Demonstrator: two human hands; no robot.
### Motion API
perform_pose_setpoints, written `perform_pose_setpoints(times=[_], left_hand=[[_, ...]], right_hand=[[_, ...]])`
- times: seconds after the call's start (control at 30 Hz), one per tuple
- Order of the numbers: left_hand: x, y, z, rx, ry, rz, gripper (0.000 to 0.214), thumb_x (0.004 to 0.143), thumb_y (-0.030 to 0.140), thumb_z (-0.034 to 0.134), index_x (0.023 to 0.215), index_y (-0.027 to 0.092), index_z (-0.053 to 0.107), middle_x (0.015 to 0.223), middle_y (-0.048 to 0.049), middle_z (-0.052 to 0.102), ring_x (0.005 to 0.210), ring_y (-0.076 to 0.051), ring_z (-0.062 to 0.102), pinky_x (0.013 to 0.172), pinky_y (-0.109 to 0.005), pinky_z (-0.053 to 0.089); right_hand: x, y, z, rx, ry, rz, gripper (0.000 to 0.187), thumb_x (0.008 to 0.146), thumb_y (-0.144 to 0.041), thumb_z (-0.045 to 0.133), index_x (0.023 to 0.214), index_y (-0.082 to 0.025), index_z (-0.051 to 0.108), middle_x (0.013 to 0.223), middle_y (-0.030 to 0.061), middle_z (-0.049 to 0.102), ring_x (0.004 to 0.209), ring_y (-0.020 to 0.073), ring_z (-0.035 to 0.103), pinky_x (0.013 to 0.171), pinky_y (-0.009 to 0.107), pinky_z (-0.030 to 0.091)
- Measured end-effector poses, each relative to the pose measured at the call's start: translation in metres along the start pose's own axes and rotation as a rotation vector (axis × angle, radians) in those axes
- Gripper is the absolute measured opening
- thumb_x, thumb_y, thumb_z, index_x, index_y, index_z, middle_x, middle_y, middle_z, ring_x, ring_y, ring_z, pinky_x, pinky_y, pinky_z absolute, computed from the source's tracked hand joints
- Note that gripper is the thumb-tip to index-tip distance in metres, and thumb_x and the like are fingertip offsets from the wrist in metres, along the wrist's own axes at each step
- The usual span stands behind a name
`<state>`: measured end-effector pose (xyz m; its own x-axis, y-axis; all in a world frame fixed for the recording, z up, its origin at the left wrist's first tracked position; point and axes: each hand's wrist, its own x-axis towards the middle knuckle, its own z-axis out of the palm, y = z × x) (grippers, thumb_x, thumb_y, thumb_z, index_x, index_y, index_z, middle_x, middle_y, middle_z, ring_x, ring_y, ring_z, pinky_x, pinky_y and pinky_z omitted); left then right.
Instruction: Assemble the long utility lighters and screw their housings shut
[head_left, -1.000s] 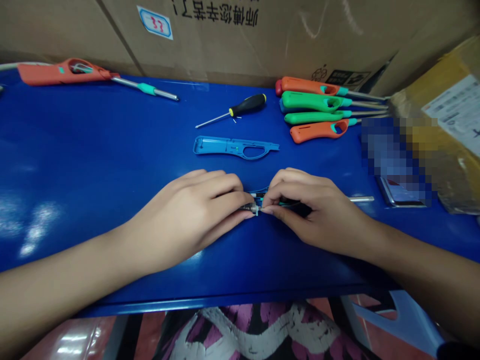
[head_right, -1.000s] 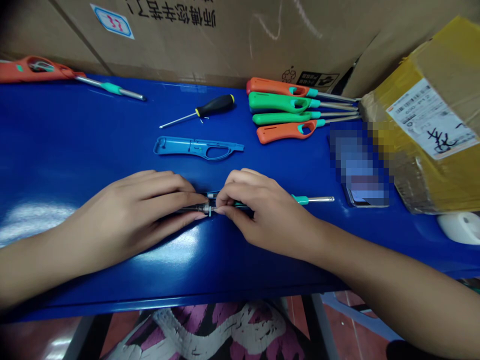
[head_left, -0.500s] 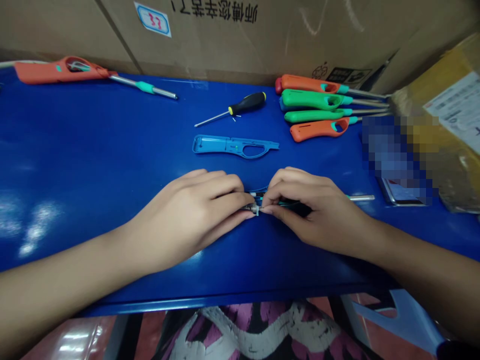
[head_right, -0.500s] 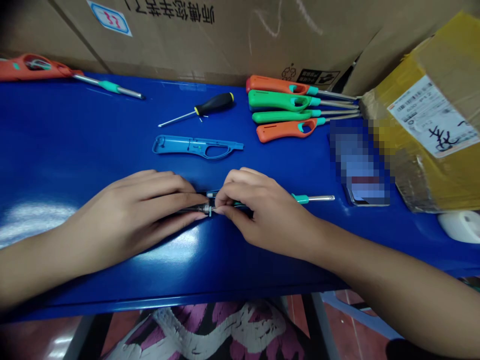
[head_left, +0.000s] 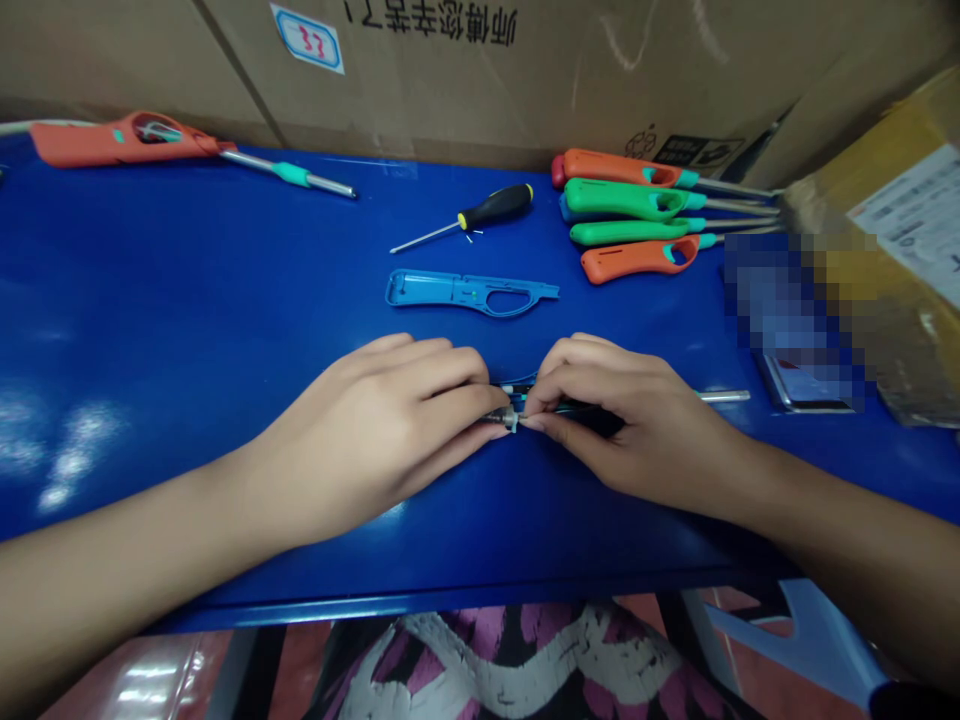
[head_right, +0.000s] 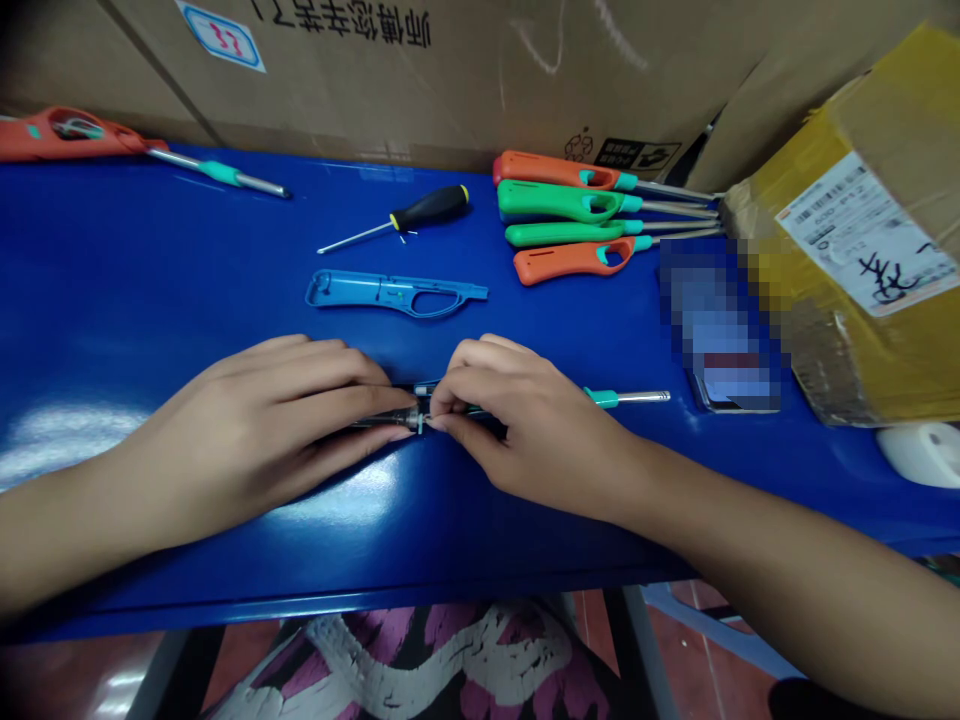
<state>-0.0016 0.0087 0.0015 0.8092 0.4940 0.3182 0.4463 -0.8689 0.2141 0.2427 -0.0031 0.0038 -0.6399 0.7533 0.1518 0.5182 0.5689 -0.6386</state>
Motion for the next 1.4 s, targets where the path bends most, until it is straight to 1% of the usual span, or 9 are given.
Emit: perform_pose_setpoints(times=[0.23,0.6,0.8,0.9,1.0,1.13,1.27,1.4], left_hand=[[0.0017,-0.0003,-0.0034,0.013,-0.013,0.008,0.021,0.101,0.031,0.055,0.109,0.017,0.068,0.099,-0.0048,0.070,0.087,-0.020,0.067,0.071,-0.033,0.046],[0.0000,0.0003,0.0021,-0.069,0.003,-0.016,0.021,0.101,0.031,0.057,0.112,0.018,0.069,0.097,-0.0035,0.069,0.083,-0.017,0.065,0.072,-0.032,0.046],[0.0003,0.0000,0.0013,-0.057,0.011,-0.013,0.020,0.100,0.031,0.058,0.111,0.018,0.069,0.096,-0.0035,0.069,0.083,-0.017,0.064,0.072,-0.032,0.046],[0.0001,-0.0004,-0.0013,-0.001,0.031,0.009,0.020,0.099,0.031,0.060,0.111,0.018,0.069,0.096,-0.0038,0.070,0.082,-0.018,0.063,0.069,-0.033,0.044],[-0.0001,0.0005,-0.0031,0.030,0.072,0.025,0.019,0.097,0.028,0.063,0.112,0.019,0.069,0.097,-0.0038,0.071,0.082,-0.018,0.062,0.067,-0.033,0.042],[-0.0005,0.0034,-0.0036,0.004,0.128,0.029,0.015,0.095,0.024,0.064,0.109,0.020,0.069,0.098,-0.0040,0.072,0.081,-0.018,0.062,0.067,-0.033,0.043],[-0.0007,0.0052,-0.0039,-0.012,0.147,0.033,0.014,0.094,0.021,0.065,0.108,0.020,0.069,0.098,-0.0041,0.072,0.080,-0.018,0.061,0.067,-0.033,0.043],[-0.0002,0.0041,-0.0029,0.004,0.128,0.038,0.018,0.093,0.023,0.067,0.111,0.019,0.069,0.098,-0.0048,0.072,0.080,-0.018,0.061,0.066,-0.033,0.042]], right_hand=[[-0.0021,-0.0007,-0.0013,-0.015,-0.007,0.000,0.009,0.094,-0.013,0.060,0.090,-0.017,0.066,0.090,0.0021,0.063,0.086,0.0142,0.056,0.078,0.029,0.044],[0.0019,0.0025,0.0009,-0.029,-0.005,-0.058,0.013,0.098,-0.013,0.055,0.088,-0.015,0.063,0.087,0.0029,0.061,0.084,0.0145,0.053,0.078,0.030,0.042],[0.0001,0.0018,0.0006,-0.031,-0.007,-0.048,0.013,0.098,-0.014,0.055,0.087,-0.016,0.062,0.088,0.0026,0.061,0.084,0.0146,0.054,0.079,0.030,0.043],[-0.0004,0.0001,-0.0011,0.015,0.035,-0.015,0.008,0.095,-0.014,0.059,0.089,-0.017,0.062,0.089,0.0024,0.061,0.084,0.0142,0.056,0.075,0.029,0.045],[0.0001,-0.0009,-0.0030,0.054,0.079,0.005,0.008,0.095,-0.014,0.057,0.090,-0.018,0.062,0.089,0.0030,0.061,0.081,0.0147,0.056,0.072,0.030,0.045],[0.0012,-0.0014,-0.0042,0.036,0.047,-0.006,0.014,0.098,-0.018,0.052,0.089,-0.019,0.063,0.088,0.0040,0.059,0.084,0.0173,0.054,0.075,0.034,0.044],[0.0018,-0.0019,-0.0041,0.016,-0.005,-0.018,0.020,0.099,-0.018,0.050,0.084,-0.018,0.063,0.088,0.0042,0.059,0.084,0.0172,0.052,0.079,0.036,0.042],[0.0016,-0.0016,-0.0032,0.020,-0.007,-0.009,0.016,0.098,-0.017,0.052,0.087,-0.017,0.064,0.089,0.0035,0.059,0.084,0.0163,0.052,0.080,0.036,0.040]])
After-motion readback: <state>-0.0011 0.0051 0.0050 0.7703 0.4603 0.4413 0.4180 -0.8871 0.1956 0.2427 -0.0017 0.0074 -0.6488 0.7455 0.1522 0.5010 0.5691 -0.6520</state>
